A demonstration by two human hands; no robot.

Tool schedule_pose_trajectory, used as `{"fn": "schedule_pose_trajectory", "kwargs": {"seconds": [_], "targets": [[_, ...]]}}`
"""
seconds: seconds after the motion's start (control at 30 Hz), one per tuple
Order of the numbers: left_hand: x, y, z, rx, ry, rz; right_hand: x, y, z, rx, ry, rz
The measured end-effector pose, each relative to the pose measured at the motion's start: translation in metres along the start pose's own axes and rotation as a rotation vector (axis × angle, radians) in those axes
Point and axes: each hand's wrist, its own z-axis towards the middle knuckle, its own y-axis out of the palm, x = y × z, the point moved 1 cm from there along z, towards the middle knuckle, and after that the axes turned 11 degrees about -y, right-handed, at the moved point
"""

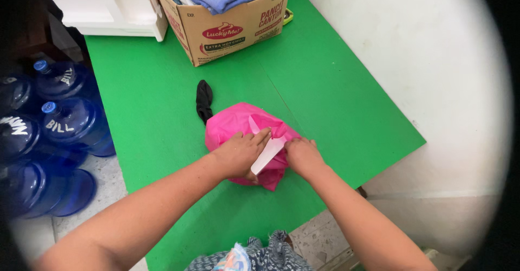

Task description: The person folds a white cloth and a blue cloth and places the blue cloth into a dresser drawer. They then open the dresser drawers, remove items including a hair dryer, comb, black pouch, plastic bags and stones, set them on top of the dresser, and carry the emptied drawer to the green table.

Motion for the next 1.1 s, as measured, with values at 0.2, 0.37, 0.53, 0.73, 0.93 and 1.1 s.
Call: {"fn": "schedule_pose_trajectory", "kwargs": {"seconds": [0.2,0.37,0.53,0.73,0.93,1.1], "targets": [[-0.014,0.003,0.012,0.091,-0.075,-0.142,0.002,-0.024,-0.041,0.048,-0.335,0.199],[-0.015,0.008,0.028,0.121,-0.211,-0.247,0.001,-0.046,-0.079,-0.047,-0.475,0.511],[0.002,0.017,0.028,0.19,-0.132,-0.133,0.014,-0.06,-0.076,-0.02,-0.334,0.82],[0.007,0.031,0.022,0.014,-0.172,-0.077,-0.035,-0.042,-0.063,-0.072,-0.103,0.614],[-0.011,0.05,0.014,-0.008,-0.144,-0.293,-0.04,-0.047,-0.05,0.103,-0.17,0.503],[-0.028,0.03,0.011,0.305,-0.248,-0.59,-0.033,-0.063,-0.05,0.021,-0.264,0.661]]}}
